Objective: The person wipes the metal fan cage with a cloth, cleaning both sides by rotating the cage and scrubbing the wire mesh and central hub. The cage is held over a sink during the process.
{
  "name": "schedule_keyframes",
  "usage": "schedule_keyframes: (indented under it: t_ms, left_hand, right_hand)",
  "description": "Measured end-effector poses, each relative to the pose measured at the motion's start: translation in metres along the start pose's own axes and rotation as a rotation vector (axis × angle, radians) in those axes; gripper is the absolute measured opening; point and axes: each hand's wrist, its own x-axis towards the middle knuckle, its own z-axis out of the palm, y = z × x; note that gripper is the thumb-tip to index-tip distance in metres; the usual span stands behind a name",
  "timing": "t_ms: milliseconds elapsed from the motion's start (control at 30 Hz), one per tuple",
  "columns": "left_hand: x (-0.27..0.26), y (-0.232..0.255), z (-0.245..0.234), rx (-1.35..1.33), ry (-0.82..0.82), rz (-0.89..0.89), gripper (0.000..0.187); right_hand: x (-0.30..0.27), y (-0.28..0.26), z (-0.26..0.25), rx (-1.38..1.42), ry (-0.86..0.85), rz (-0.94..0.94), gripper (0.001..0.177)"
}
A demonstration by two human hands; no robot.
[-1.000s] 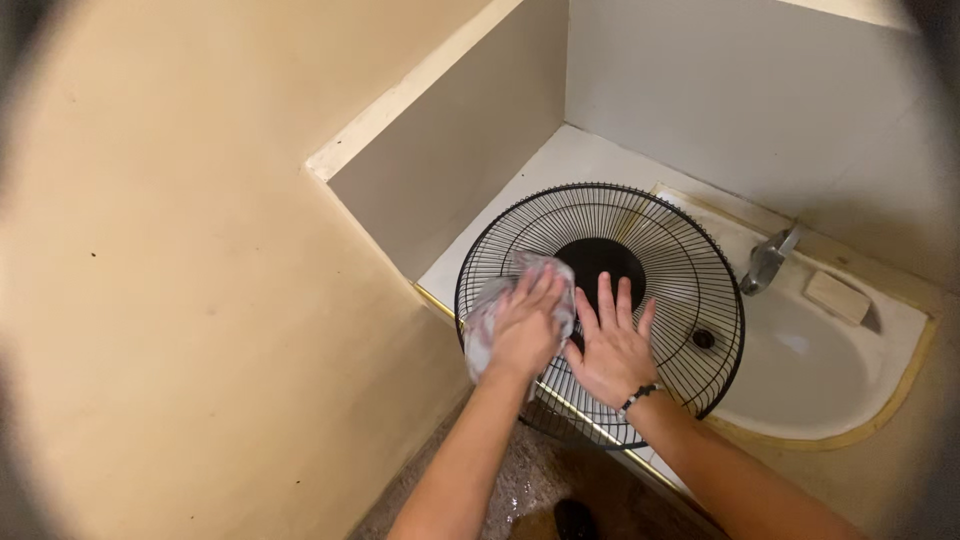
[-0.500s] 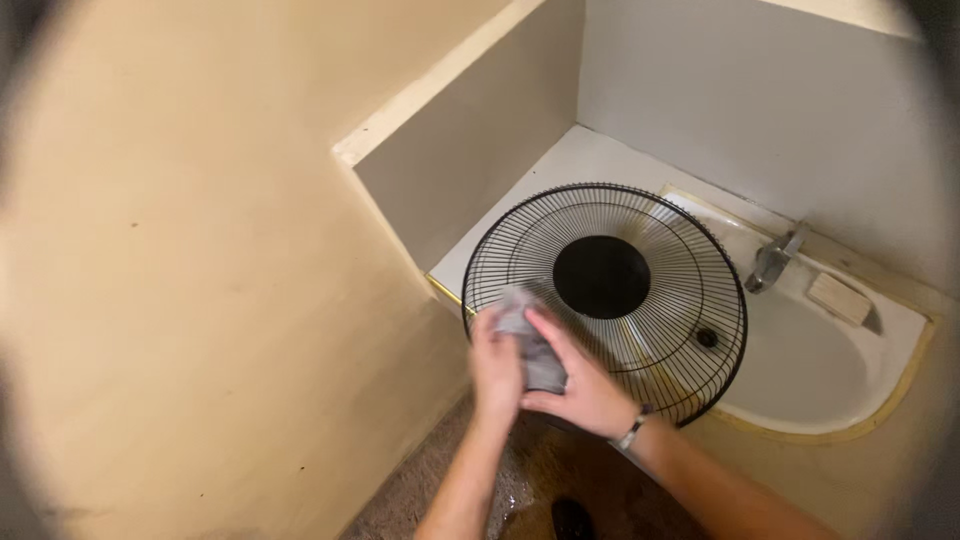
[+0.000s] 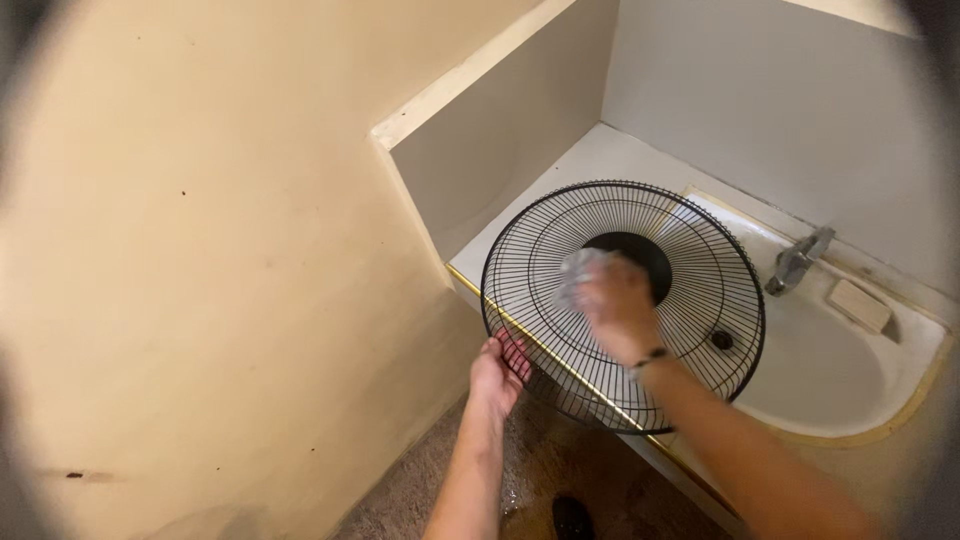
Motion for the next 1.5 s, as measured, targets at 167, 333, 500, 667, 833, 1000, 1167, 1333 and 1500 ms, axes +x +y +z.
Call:
schedule_keyframes:
  t_ms: [167,333,500,667,833,1000,1167,1333,1500]
  left_hand:
    - [0.001,0.001,-0.007,-0.216,-0.118,-0.027,0.031]
    - [-0.044,0.02,0.009,-0.315,0.074,-0.142,0.041]
    - [-0.029,0.023,0.005,-0.254,0.069,-0.056,0.022]
    - [-0.006,0.012,-0.017,-0.238,0.097,-0.039,0.021]
    - [-0.013,0.008,-0.005,-0.198,0.082,-0.032,0.02]
    - [-0.049,0.01,0.018,-0.322,0.05,-0.006,0.024]
    - [-0.051,0.003,0.021,-0.497,0.2,-0.03,0.032]
    - [-0.027,-0.023,0.003,-0.382,0.185,0.046,0.016]
    - [-0.072,-0.036,0.008,-0.351,0.036,0.078,0.022]
  right_hand:
    - [-0.022,-0.076,0.054,-0.305,-0.027,-0.361,0.033]
    - [-0.022,-0.094,0.073,-0.342,-0.469,-0.37,0.037]
    - [0.014,-0.035,0.015,0.533,-0.303,-0.61,0.041]
    - [0.028,0.028,-0.041,-0.254,-0.106,-0.246,0.03]
    - [0.024,-0.005,0.019,-0.189,0.107,-0.615,0.021]
    - [0.006,-0.09,0.088,-0.431,-0.247,-0.545,0.027]
    - [0.006,-0.073,0.09,-0.354,-0.243,-0.687,0.042]
    - [0.026,0.022,0.009,-0.04,-0.111,-0.668,0.045]
    - [0.026,0.061,-0.056,0.048,-0.161,-0.159,0.023]
